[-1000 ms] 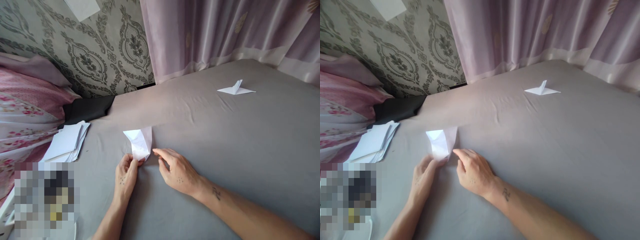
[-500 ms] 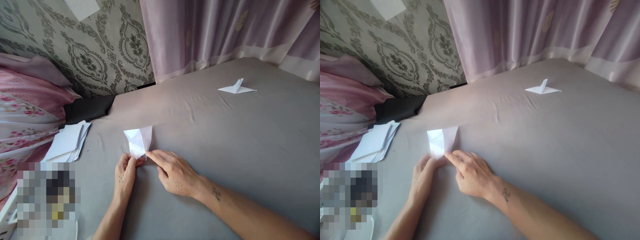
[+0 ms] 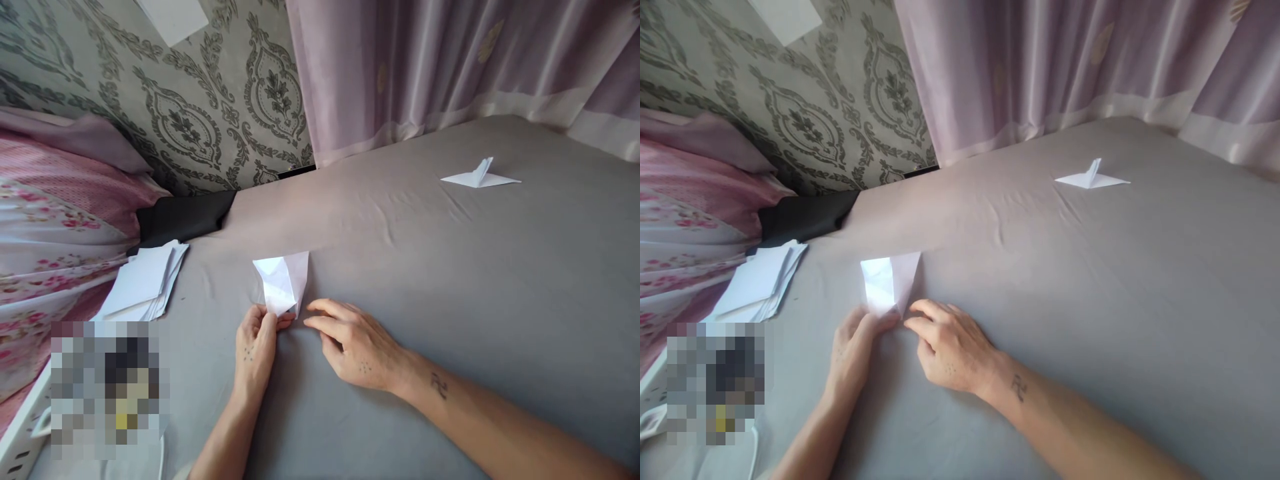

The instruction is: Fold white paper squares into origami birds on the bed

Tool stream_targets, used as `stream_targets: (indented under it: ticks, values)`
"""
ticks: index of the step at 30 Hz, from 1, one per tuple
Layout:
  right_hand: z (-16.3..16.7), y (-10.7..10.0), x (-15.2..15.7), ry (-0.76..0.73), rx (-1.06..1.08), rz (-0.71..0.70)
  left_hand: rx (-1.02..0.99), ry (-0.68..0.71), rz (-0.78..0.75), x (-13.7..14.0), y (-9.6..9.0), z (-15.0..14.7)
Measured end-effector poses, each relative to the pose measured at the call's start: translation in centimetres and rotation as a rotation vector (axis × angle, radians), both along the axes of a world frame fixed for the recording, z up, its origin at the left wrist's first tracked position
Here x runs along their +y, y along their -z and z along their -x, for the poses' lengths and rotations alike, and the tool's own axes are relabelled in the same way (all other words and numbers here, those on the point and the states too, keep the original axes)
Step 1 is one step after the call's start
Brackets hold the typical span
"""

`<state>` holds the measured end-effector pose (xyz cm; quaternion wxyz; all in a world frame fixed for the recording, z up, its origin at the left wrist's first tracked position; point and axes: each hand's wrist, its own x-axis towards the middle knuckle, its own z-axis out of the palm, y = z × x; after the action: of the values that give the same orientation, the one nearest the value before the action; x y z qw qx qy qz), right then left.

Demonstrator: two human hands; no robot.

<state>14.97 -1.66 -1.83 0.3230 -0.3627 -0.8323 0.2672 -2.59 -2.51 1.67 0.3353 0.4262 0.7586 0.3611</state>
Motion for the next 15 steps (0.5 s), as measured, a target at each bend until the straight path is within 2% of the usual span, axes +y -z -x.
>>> stream_targets:
  ticks: [9,15]
  values:
    - [0.18,0.36,0.03,0.025,0.043,0.05,0.008,-0.004,-0.013,0.07,0.39,0.31]
    - [0.11,0.15,0.62,0.14,0.185,0.227,0.082,0.057,-0.072,-0.49,1.08,0.17]
